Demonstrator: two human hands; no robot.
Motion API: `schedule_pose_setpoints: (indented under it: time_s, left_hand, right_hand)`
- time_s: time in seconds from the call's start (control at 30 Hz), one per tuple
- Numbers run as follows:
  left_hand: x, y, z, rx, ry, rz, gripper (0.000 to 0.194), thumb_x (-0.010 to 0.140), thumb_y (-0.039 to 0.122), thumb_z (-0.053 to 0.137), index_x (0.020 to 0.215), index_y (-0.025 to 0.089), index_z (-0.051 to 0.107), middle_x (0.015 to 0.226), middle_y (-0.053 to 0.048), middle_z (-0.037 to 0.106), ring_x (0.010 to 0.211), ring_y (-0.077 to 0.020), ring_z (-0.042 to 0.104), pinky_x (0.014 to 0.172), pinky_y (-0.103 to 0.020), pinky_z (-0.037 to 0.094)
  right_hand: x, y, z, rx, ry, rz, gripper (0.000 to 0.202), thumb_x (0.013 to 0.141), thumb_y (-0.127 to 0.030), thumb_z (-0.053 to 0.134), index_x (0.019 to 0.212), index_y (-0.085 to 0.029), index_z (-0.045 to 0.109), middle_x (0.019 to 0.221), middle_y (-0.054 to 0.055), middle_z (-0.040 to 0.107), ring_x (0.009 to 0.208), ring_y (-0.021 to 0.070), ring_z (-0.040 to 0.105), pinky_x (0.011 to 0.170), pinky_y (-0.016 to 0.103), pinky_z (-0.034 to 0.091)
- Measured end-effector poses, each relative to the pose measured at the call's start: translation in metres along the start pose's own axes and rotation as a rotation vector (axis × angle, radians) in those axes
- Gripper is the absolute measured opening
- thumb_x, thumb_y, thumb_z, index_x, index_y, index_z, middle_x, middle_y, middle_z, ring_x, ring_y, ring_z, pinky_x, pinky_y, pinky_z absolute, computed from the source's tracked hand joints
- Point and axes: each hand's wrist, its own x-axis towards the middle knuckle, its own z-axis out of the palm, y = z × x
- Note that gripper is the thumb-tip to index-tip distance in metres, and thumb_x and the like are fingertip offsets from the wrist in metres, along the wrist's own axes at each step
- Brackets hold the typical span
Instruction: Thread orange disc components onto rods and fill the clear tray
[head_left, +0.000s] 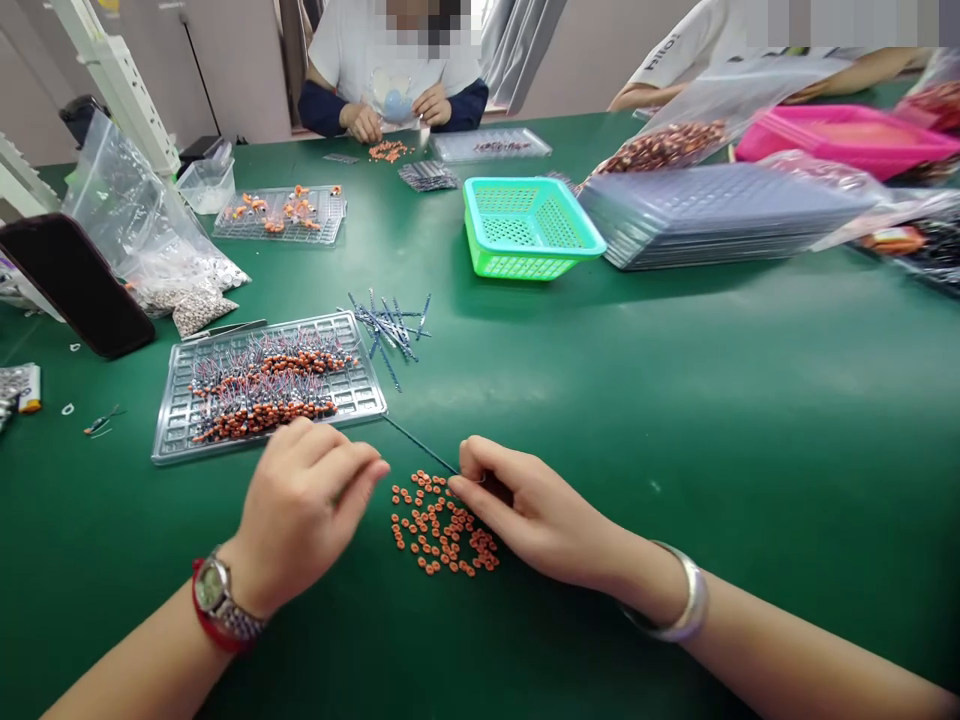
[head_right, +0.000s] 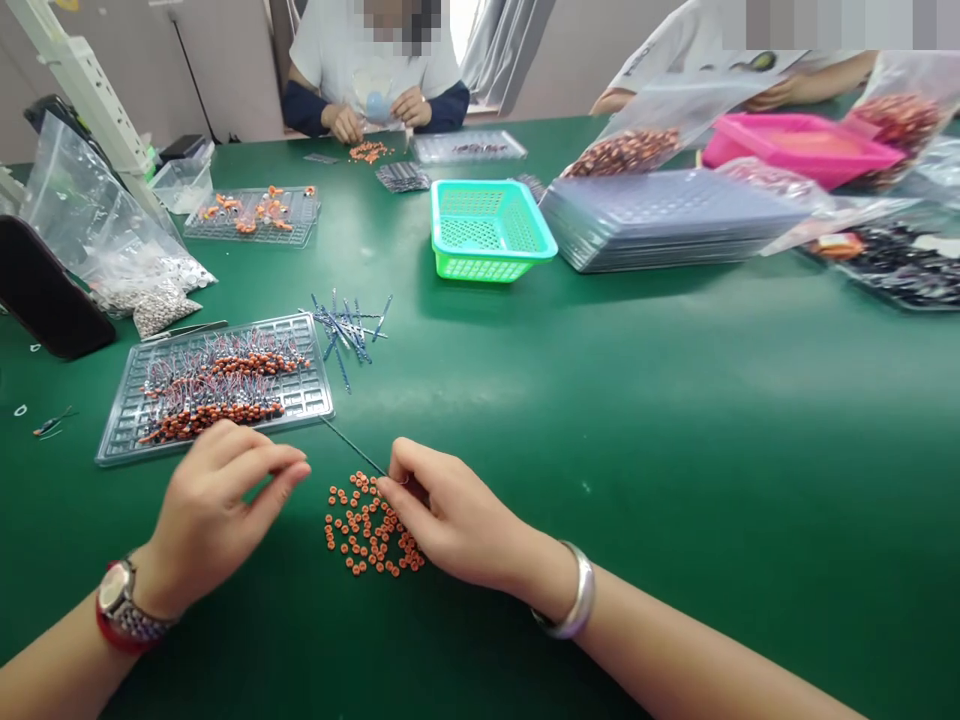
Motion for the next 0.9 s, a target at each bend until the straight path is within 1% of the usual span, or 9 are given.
schedule_pose_setpoints:
  time_s: [0.07, 0.17, 0.27, 0.43, 0.57, 0.7, 0.9]
  left_hand:
    - [-0.005, 0.013, 0.007, -0.159, -0.089, -0.056, 0.007, 0.086, 0.023, 0.06, 0.09, 0.02, 0.066, 0.075, -0.001, 0.062, 0.071, -0.0143, 0.052, 0.067, -0.029, 0.043]
    - [-0.009, 0.026, 0.013, -0.314, -0.216, -0.131, 0.014, 0.086, 0.026, 0.061, 0.098, 0.021, 0.066, 0.078, -0.001, 0.063, 0.072, -0.0139, 0.054, 0.067, -0.027, 0.044]
    - [-0.011, 0.03, 0.014, -0.388, -0.262, -0.184, 0.015, 0.085, 0.026, 0.062, 0.098, 0.021, 0.067, 0.079, -0.001, 0.063, 0.075, -0.0141, 0.055, 0.069, -0.027, 0.045]
    - [-0.012, 0.03, 0.013, -0.405, -0.273, -0.186, 0.009, 0.085, 0.023, 0.062, 0.089, 0.02, 0.069, 0.077, -0.001, 0.063, 0.074, -0.0137, 0.054, 0.068, -0.026, 0.044]
    - [-0.011, 0.028, 0.013, -0.42, -0.26, -0.174, 0.008, 0.086, 0.022, 0.061, 0.086, 0.019, 0.068, 0.075, -0.001, 0.063, 0.073, -0.0132, 0.053, 0.068, -0.026, 0.043]
    - [-0.01, 0.028, 0.014, -0.403, -0.249, -0.152, 0.009, 0.086, 0.023, 0.061, 0.086, 0.018, 0.068, 0.076, -0.001, 0.063, 0.072, -0.0135, 0.052, 0.068, -0.027, 0.042]
    - [-0.014, 0.031, 0.014, -0.354, -0.216, -0.06, 0.012, 0.087, 0.024, 0.058, 0.086, 0.018, 0.068, 0.075, -0.001, 0.064, 0.071, -0.0137, 0.05, 0.067, -0.028, 0.041]
  right_hand:
    - [-0.003, -0.003, -0.004, 0.161, 0.02, 0.016, 0.027, 0.096, -0.031, 0.041, 0.071, -0.023, 0.034, 0.065, -0.004, 0.038, 0.058, 0.0138, 0.035, 0.052, 0.026, 0.033]
    - [-0.007, -0.01, -0.003, 0.324, -0.017, -0.001, 0.029, 0.097, -0.037, 0.042, 0.073, -0.022, 0.038, 0.069, -0.003, 0.038, 0.061, 0.0137, 0.036, 0.055, 0.026, 0.036]
    - [-0.009, -0.014, 0.002, 0.4, -0.047, 0.004, 0.031, 0.098, -0.041, 0.042, 0.074, -0.021, 0.04, 0.07, -0.002, 0.04, 0.062, 0.0133, 0.036, 0.056, 0.026, 0.036]
    - [-0.01, -0.013, 0.01, 0.447, -0.078, 0.038, 0.033, 0.097, -0.046, 0.042, 0.075, -0.021, 0.041, 0.07, -0.002, 0.04, 0.061, 0.013, 0.037, 0.055, 0.026, 0.036]
    - [-0.008, -0.017, 0.007, 0.501, -0.086, 0.076, 0.033, 0.094, -0.049, 0.046, 0.078, -0.02, 0.046, 0.072, -0.002, 0.044, 0.063, 0.0126, 0.039, 0.056, 0.025, 0.038]
    - [-0.005, -0.019, 0.002, 0.625, -0.106, 0.17, 0.032, 0.088, -0.051, 0.057, 0.084, -0.019, 0.052, 0.075, 0.0, 0.049, 0.066, 0.0131, 0.045, 0.058, 0.024, 0.04]
    - [-0.005, -0.012, 0.002, 0.904, -0.246, 0.347, 0.039, 0.074, -0.051, 0.074, 0.074, -0.017, 0.055, 0.066, -0.002, 0.053, 0.058, 0.0102, 0.046, 0.053, 0.022, 0.037]
